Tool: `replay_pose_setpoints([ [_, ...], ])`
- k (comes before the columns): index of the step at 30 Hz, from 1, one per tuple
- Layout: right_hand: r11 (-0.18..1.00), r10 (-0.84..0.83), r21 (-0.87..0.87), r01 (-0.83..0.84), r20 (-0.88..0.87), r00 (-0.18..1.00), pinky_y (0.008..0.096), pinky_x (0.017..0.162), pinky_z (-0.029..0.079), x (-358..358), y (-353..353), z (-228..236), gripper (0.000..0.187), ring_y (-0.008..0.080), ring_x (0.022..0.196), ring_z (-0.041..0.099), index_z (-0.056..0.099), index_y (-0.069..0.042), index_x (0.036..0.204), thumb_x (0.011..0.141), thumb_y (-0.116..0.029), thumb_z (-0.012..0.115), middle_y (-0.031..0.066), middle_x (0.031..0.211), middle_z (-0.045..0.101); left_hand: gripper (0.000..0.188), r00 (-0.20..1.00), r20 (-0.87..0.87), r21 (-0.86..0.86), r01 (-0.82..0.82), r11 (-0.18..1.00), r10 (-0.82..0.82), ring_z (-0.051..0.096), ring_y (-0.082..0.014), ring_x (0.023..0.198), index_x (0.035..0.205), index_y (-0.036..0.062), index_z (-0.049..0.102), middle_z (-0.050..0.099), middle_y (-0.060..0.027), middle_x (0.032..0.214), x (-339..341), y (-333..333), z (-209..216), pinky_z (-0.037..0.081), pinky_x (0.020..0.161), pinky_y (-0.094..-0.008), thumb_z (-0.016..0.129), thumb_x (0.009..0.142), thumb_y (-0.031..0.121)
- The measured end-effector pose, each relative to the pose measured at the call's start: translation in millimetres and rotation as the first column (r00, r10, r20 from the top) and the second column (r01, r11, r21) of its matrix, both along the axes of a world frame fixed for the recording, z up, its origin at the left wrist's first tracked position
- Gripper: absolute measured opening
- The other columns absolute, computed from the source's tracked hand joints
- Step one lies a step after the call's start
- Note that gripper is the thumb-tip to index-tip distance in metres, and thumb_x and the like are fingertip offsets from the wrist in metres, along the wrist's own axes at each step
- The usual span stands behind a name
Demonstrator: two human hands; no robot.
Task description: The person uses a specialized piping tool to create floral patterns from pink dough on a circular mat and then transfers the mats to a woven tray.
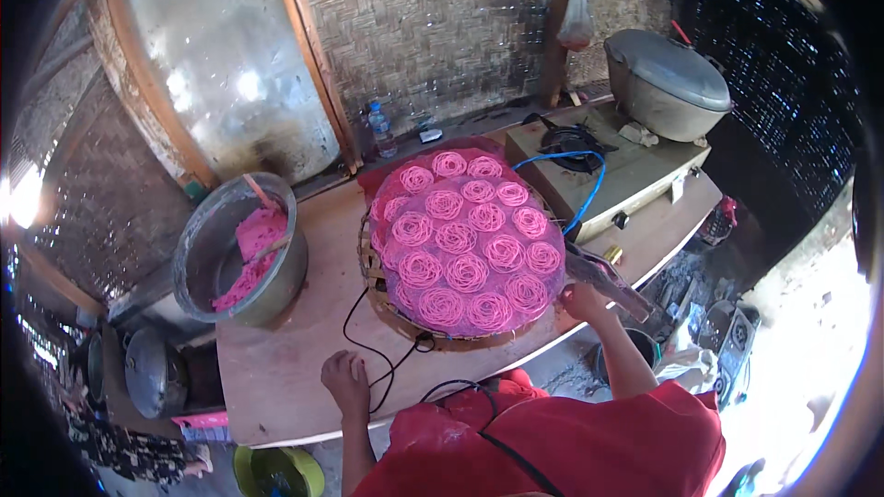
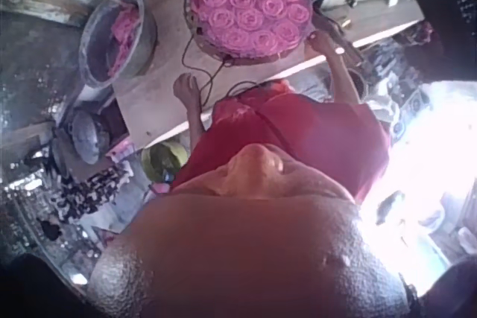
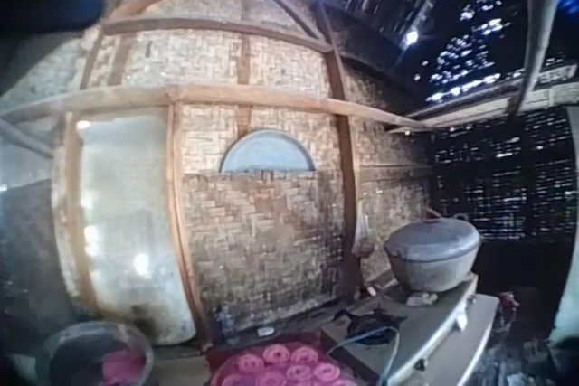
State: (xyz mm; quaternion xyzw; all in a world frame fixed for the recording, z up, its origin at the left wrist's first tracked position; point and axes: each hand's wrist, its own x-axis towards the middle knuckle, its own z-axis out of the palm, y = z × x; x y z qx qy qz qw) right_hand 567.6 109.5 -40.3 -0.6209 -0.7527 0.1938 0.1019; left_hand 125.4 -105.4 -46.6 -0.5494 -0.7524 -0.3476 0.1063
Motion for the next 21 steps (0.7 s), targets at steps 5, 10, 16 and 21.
replay_pose_setpoints([
  [5,0.927,-0.244,0.240,0.287,-0.196,0.950,0.0489,0.068,0.047,-31.1,-38.9,-29.4,0.023,0.0379,0.075,0.062,0.062,-0.006,0.081,0.083,-0.028,0.056,0.0184,0.079,0.064,0.015,0.997,0.074,0.025,0.018,1.000,-0.020,0.054,-0.0322,0.096,0.090,0.0050,0.062,0.060,-0.0137,0.097,-2.5,-2.2,-0.7,0.042,0.085,-0.0435,0.061,0.075,0.005],
  [10,0.801,-0.286,0.476,0.362,-0.226,0.931,0.0470,0.068,0.046,-48.6,-48.7,-33.2,0.021,0.0351,0.070,0.060,0.058,-0.007,0.070,0.081,-0.025,0.058,0.0138,0.071,0.061,0.013,0.983,0.182,-0.012,-0.013,1.000,0.015,0.051,-0.0293,0.100,0.088,0.0072,0.061,0.060,-0.0103,0.097,-19.1,-4.7,-21.5,0.037,0.088,-0.0426,0.062,0.075,0.007],
  [16,0.795,-0.266,0.475,0.379,-0.288,0.920,0.0466,0.068,0.046,-46.8,-50.5,-32.4,0.021,0.0357,0.072,0.060,0.058,-0.006,0.068,0.080,-0.024,0.058,0.0144,0.072,0.061,0.011,0.985,0.165,-0.105,-0.038,0.994,0.055,0.051,-0.0286,0.097,0.085,0.0081,0.060,0.060,-0.0091,0.094,-24.1,1.0,-19.9,0.038,0.084,-0.0422,0.062,0.074,0.007],
  [21,0.773,-0.287,0.498,0.392,-0.276,0.917,0.0474,0.068,0.046,-46.0,-46.8,-34.1,0.016,0.0369,0.070,0.060,0.059,-0.005,0.069,0.075,-0.019,0.059,0.0160,0.071,0.061,0.009,0.990,0.143,-0.068,0.030,0.997,-0.021,0.054,-0.0279,0.091,0.083,0.0087,0.060,0.059,-0.0083,0.093,-32.7,11.8,-20.2,0.038,0.081,-0.0425,0.063,0.074,0.007],
])
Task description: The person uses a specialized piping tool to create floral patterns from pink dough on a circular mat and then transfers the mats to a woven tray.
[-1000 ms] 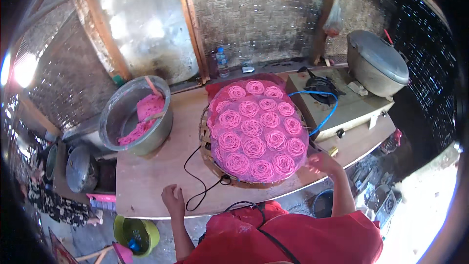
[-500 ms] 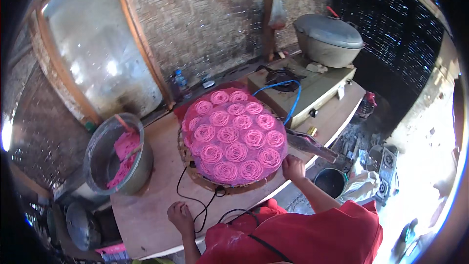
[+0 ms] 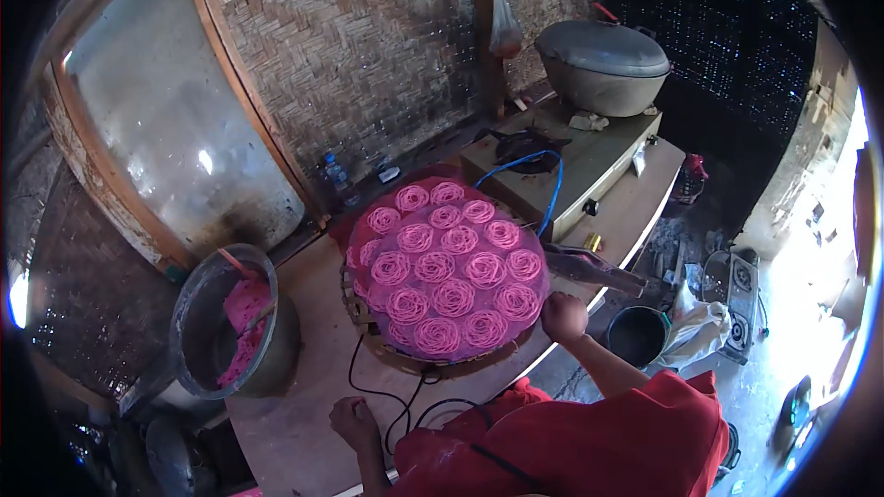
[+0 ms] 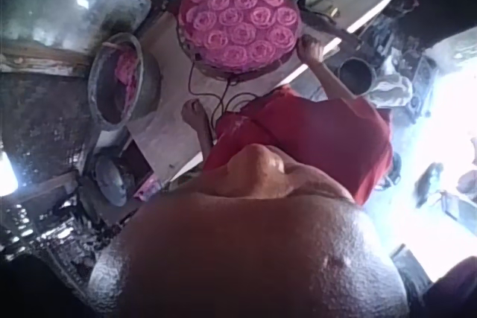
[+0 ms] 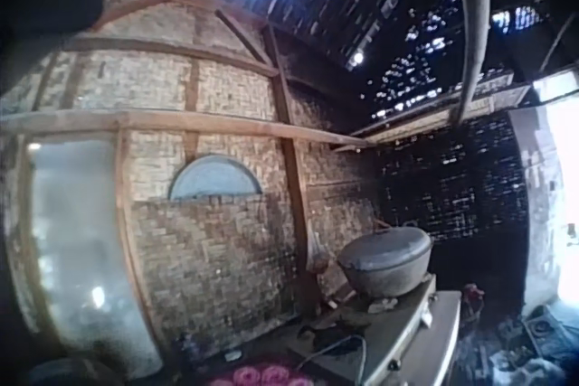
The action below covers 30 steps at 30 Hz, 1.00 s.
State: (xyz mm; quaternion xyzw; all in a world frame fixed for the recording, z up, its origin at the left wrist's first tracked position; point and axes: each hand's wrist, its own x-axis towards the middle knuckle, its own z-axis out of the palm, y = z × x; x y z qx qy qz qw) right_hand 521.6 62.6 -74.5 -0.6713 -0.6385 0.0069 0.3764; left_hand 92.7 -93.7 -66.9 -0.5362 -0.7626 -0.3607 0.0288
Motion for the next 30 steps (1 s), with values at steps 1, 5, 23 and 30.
replay_pose_setpoints([
  [1,1.000,0.012,-0.007,-0.012,0.000,1.000,0.0474,0.068,0.046,0.1,0.5,-0.1,0.016,0.0369,0.070,0.060,0.059,-0.005,0.069,0.075,-0.019,0.059,0.0160,0.071,0.061,0.009,1.000,0.000,-0.007,-0.012,1.000,0.012,0.054,-0.0279,0.091,0.083,0.0087,0.060,0.059,-0.0083,0.093,-1.2,2.1,-1.2,0.038,0.081,-0.0425,0.063,0.074,0.007],
  [5,0.999,0.040,0.002,-0.040,0.002,0.999,0.0467,0.067,0.046,-2.3,1.7,2.2,0.014,0.0366,0.070,0.059,0.059,-0.005,0.069,0.074,-0.018,0.060,0.0160,0.071,0.061,0.009,0.998,-0.020,-0.003,-0.060,0.998,0.060,0.055,-0.0275,0.088,0.083,0.0097,0.060,0.060,-0.0082,0.093,-2.5,9.5,-0.2,0.039,0.079,-0.0418,0.063,0.076,0.009],
  [23,0.919,0.329,0.384,-0.089,-0.624,0.709,0.0228,0.060,0.038,-3.1,57.0,95.6,0.013,0.0072,0.067,0.043,0.053,-0.004,0.101,0.091,-0.011,0.055,0.0034,0.081,0.050,0.025,0.992,0.017,-0.060,-0.120,0.991,0.121,0.054,-0.0293,0.095,0.099,0.0076,0.057,0.058,-0.0115,0.103,-3.5,59.2,26.4,0.040,0.085,-0.0440,0.066,0.078,0.018],
  [30,0.979,-0.118,0.165,0.118,-0.007,0.993,0.0427,0.083,0.044,69.6,167.1,101.3,0.038,0.0319,0.093,0.055,0.050,-0.005,0.116,0.085,-0.023,0.062,0.0176,0.104,0.056,0.024,0.921,0.389,-0.037,0.027,0.999,-0.010,0.058,-0.0278,0.076,0.103,0.0054,0.051,0.058,-0.0110,0.092,-36.0,65.2,-11.7,0.048,0.067,-0.0386,0.063,0.085,0.014],
])
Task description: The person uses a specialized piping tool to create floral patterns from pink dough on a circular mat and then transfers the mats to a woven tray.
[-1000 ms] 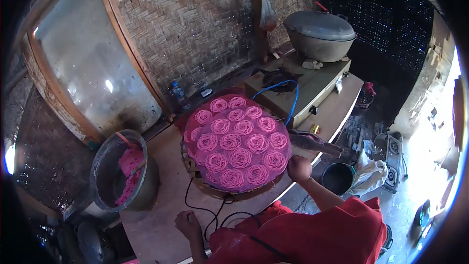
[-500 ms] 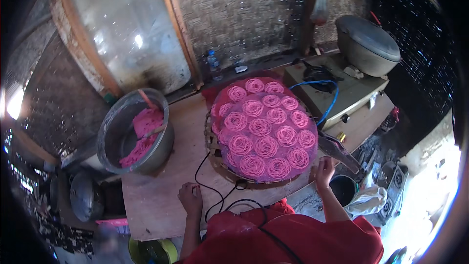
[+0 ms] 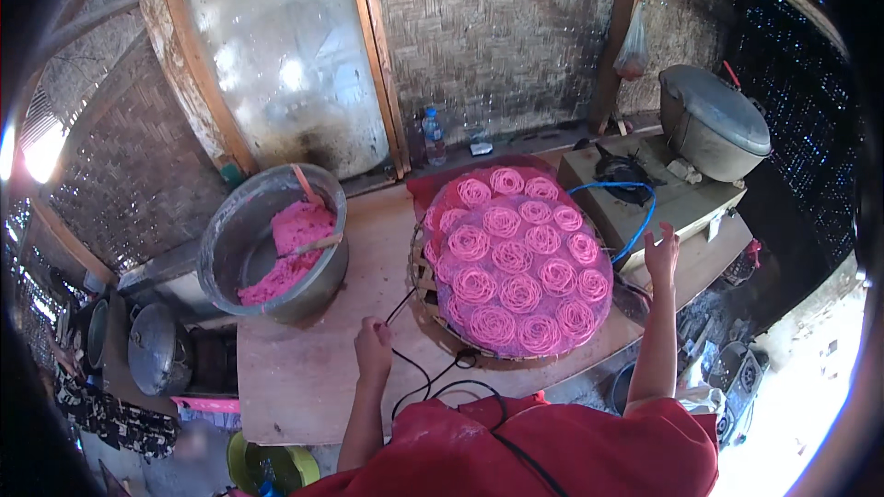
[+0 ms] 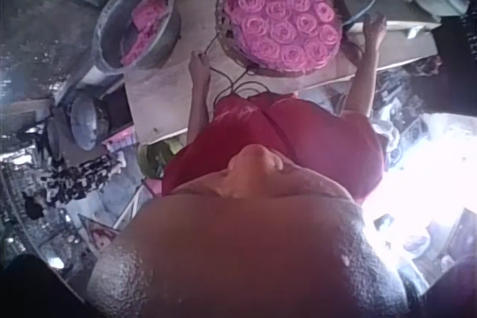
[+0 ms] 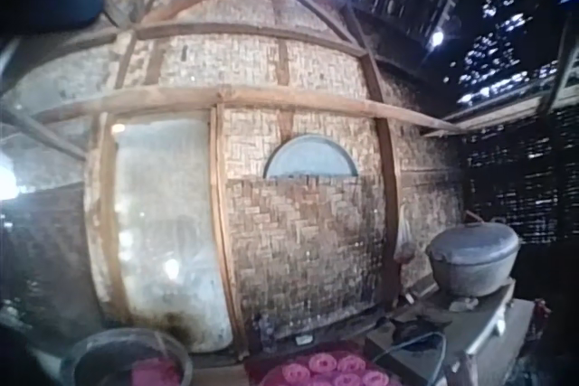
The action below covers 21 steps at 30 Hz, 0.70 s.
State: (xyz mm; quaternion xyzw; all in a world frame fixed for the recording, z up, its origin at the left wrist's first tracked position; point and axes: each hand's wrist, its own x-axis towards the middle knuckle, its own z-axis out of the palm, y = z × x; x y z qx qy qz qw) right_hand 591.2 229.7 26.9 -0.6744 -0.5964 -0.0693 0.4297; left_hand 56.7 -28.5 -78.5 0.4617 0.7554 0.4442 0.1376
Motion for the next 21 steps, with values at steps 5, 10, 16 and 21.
replay_pose_setpoints([
  [5,0.980,-0.052,-0.198,0.009,-0.215,0.975,0.0433,0.082,0.046,4.0,27.1,-5.8,0.048,0.0318,0.095,0.059,0.050,-0.006,0.118,0.081,-0.032,0.067,0.0168,0.099,0.061,0.021,0.818,0.574,0.230,-0.127,0.965,-0.029,0.055,-0.0150,0.064,0.108,0.0076,0.047,0.055,-0.0040,0.086,-6.8,-17.2,83.8,0.047,0.056,-0.0277,0.057,0.089,0.012],
  [10,0.966,-0.114,-0.254,0.048,-0.251,0.961,0.0439,0.083,0.047,13.7,49.6,-5.9,0.054,0.0342,0.096,0.061,0.050,-0.006,0.118,0.077,-0.036,0.070,0.0170,0.096,0.064,0.039,0.637,0.742,0.440,-0.224,0.870,-0.211,0.055,-0.0128,0.063,0.123,0.0110,0.042,0.059,-0.0085,0.095,-39.7,-52.8,146.6,0.050,0.058,-0.0259,0.060,0.089,0.018],
  [16,0.964,-0.128,-0.256,0.074,-0.201,0.971,0.0439,0.086,0.046,15.8,63.1,-11.0,0.053,0.0366,0.099,0.060,0.050,-0.006,0.115,0.076,-0.035,0.071,0.0198,0.099,0.064,0.055,0.677,0.680,0.517,-0.170,0.839,-0.282,0.063,-0.0159,0.071,0.136,0.0119,0.028,0.056,-0.0162,0.119,-17.8,-72.3,204.2,0.054,0.058,-0.0287,0.058,0.090,0.018],
  [21,0.963,-0.175,-0.236,0.130,-0.184,0.967,0.0390,0.082,0.048,22.2,79.8,-21.3,0.053,0.0288,0.092,0.063,0.054,-0.004,0.114,0.072,-0.029,0.073,0.0162,0.092,0.065,0.057,0.749,0.570,0.537,-0.031,0.843,-0.336,0.064,-0.0171,0.078,0.139,0.0097,0.025,0.052,-0.0177,0.125,-22.4,-55.3,200.3,0.055,0.059,-0.0293,0.055,0.091,0.017],
])
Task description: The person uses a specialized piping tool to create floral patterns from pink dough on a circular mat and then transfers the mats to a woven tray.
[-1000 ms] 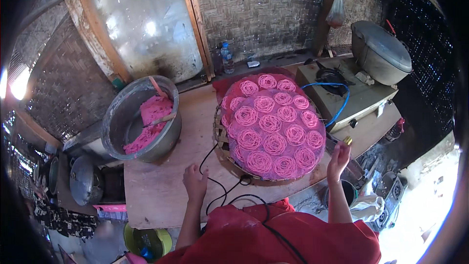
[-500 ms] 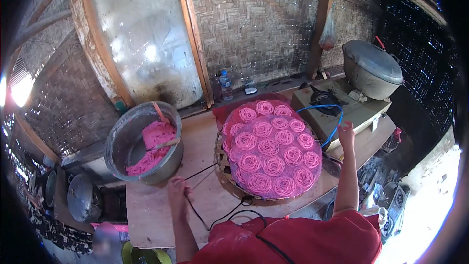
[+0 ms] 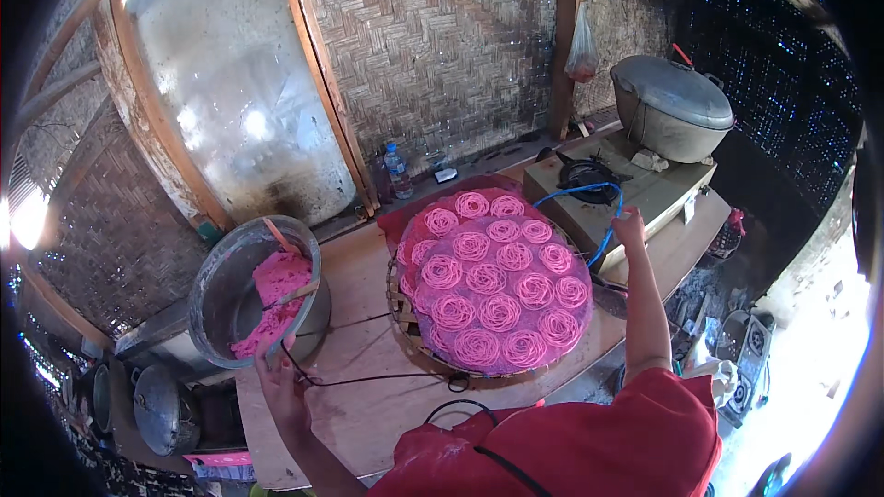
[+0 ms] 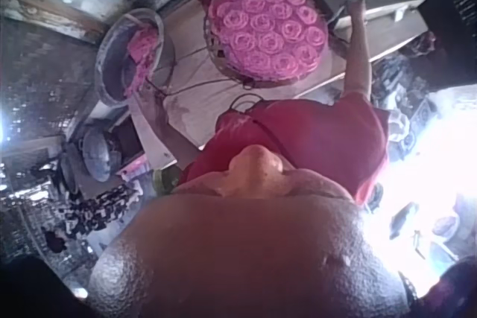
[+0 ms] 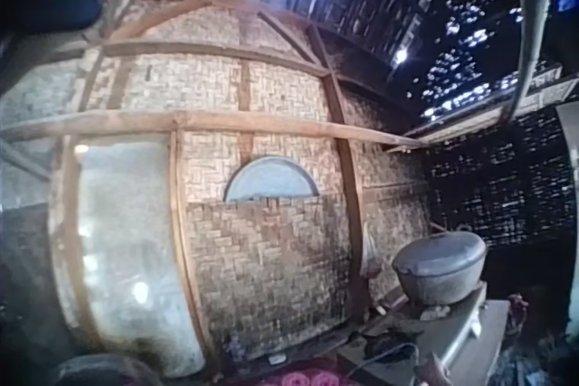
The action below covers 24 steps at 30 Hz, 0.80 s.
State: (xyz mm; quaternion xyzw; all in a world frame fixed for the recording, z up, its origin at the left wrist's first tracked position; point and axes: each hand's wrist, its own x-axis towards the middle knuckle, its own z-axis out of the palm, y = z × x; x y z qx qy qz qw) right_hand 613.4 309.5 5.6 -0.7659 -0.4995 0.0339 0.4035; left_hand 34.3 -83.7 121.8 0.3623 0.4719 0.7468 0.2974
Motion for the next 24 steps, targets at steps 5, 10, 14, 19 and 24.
replay_pose_setpoints([
  [5,0.800,0.593,0.465,-0.379,-0.515,0.618,0.0274,0.072,0.048,-44.4,-12.7,37.9,0.034,0.0150,0.079,0.061,0.061,-0.003,0.110,0.079,-0.013,0.067,0.0061,0.085,0.066,0.054,0.979,-0.198,-0.058,0.032,0.998,-0.043,0.063,-0.0195,0.083,0.138,0.0061,0.029,0.050,-0.0187,0.127,36.2,38.6,44.9,0.054,0.072,-0.0308,0.055,0.091,0.014],
  [10,0.516,0.843,0.062,-0.854,-0.213,0.494,0.0269,0.073,0.046,-138.6,-96.9,111.7,0.034,0.0146,0.079,0.059,0.059,0.000,0.114,0.085,-0.016,0.063,0.0090,0.088,0.064,0.042,0.668,-0.728,-0.058,0.163,0.985,-0.154,0.058,-0.0240,0.108,0.129,0.0047,0.044,0.052,-0.0142,0.126,93.8,89.0,71.4,0.045,0.092,-0.0350,0.051,0.088,-0.003],
  [14,0.435,0.890,-0.210,-0.876,0.248,0.382,0.0398,0.086,0.046,-185.2,-144.6,94.8,0.036,0.0283,0.096,0.060,0.060,-0.006,0.116,0.083,-0.022,0.062,0.0164,0.104,0.062,0.039,0.414,-0.903,-0.005,0.262,0.965,-0.117,0.057,-0.0338,0.108,0.125,0.0034,0.048,0.057,-0.0191,0.118,142.9,143.6,78.1,0.045,0.092,-0.0387,0.051,0.087,-0.001],
  [19,0.551,0.822,-0.421,-0.720,0.423,0.381,0.0552,0.100,0.033,-201.8,-165.8,67.4,0.042,0.0364,0.117,0.047,0.055,-0.009,0.118,0.081,-0.026,0.063,0.0161,0.121,0.052,0.036,-0.131,-0.903,-0.424,0.099,0.900,-0.410,0.059,-0.0350,0.100,0.122,0.0056,0.052,0.059,-0.0181,0.115,158.7,190.5,34.9,0.047,0.086,-0.0425,0.049,0.086,0.002],
  [24,0.584,0.797,-0.270,-0.765,0.371,0.477,0.0514,0.097,0.036,-168.5,-187.0,80.5,0.040,0.0356,0.113,0.051,0.056,-0.007,0.118,0.081,-0.023,0.062,0.0162,0.117,0.054,0.033,0.076,-0.938,-0.316,0.214,0.924,-0.339,0.060,-0.0359,0.096,0.119,0.0064,0.054,0.060,-0.0178,0.111,138.0,167.6,19.2,0.047,0.084,-0.0425,0.052,0.086,0.005],
])
